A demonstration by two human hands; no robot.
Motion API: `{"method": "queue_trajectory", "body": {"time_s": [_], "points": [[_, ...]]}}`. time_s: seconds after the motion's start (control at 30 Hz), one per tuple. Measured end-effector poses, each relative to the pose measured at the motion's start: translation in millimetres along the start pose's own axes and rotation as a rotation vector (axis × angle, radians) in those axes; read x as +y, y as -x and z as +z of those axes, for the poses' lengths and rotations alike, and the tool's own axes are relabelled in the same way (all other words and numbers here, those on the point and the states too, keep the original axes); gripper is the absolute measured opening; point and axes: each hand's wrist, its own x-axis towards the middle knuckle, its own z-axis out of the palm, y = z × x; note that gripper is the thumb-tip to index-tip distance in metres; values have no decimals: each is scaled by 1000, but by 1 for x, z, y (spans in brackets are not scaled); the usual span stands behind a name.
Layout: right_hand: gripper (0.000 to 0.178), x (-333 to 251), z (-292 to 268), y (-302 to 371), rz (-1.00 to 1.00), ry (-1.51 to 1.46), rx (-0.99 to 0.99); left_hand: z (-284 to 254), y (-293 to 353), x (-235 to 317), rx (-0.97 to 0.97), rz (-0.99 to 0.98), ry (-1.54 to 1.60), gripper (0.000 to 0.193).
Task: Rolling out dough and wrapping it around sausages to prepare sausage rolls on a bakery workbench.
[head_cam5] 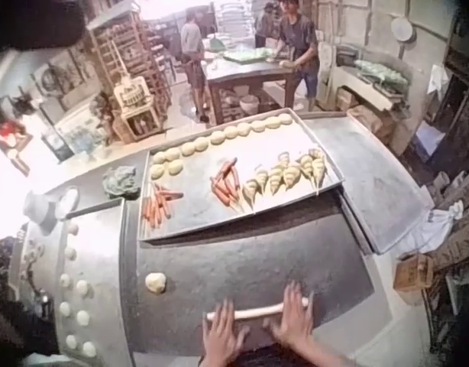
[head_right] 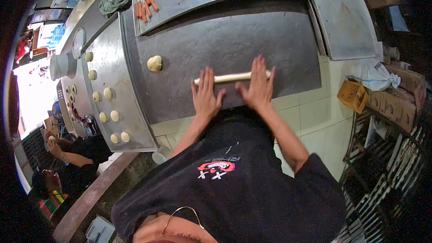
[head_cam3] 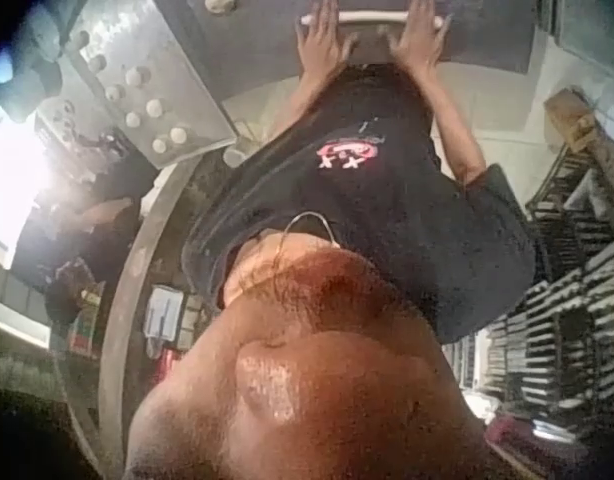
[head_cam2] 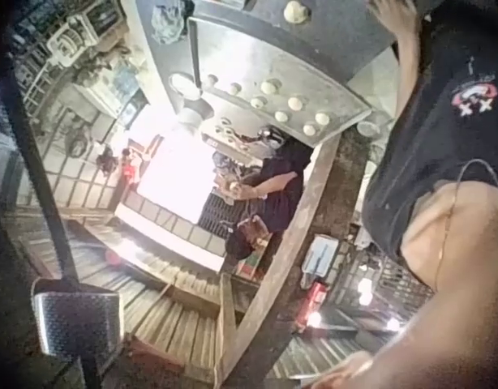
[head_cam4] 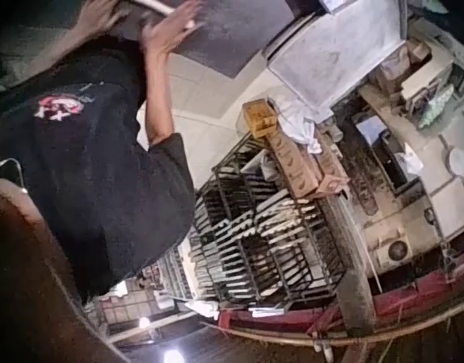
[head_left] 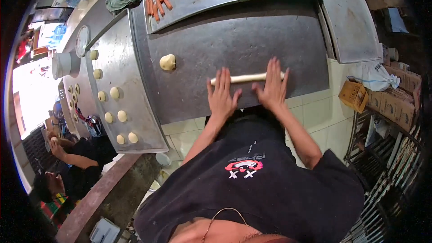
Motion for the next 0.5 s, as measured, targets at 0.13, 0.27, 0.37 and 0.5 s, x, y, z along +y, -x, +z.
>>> {"method": "queue_trajectory", "body": {"time_s": [0.13, 0.27, 0.37, 0.5], "points": [[99, 44, 10, -150, 197, 54, 330, -23, -152, -40, 340, -230, -20, 86], [101, 50, 17, -167, -31, 20, 312, -19, -155, -74, 384, -46, 37, 80], [107, 46, -6, -45, -139, 102, -22, -21, -65, -53, 43, 110, 27, 74], [111, 42, 0, 56, -94, 27, -111, -3, 36, -46, 33, -31, 68, 79]]}}
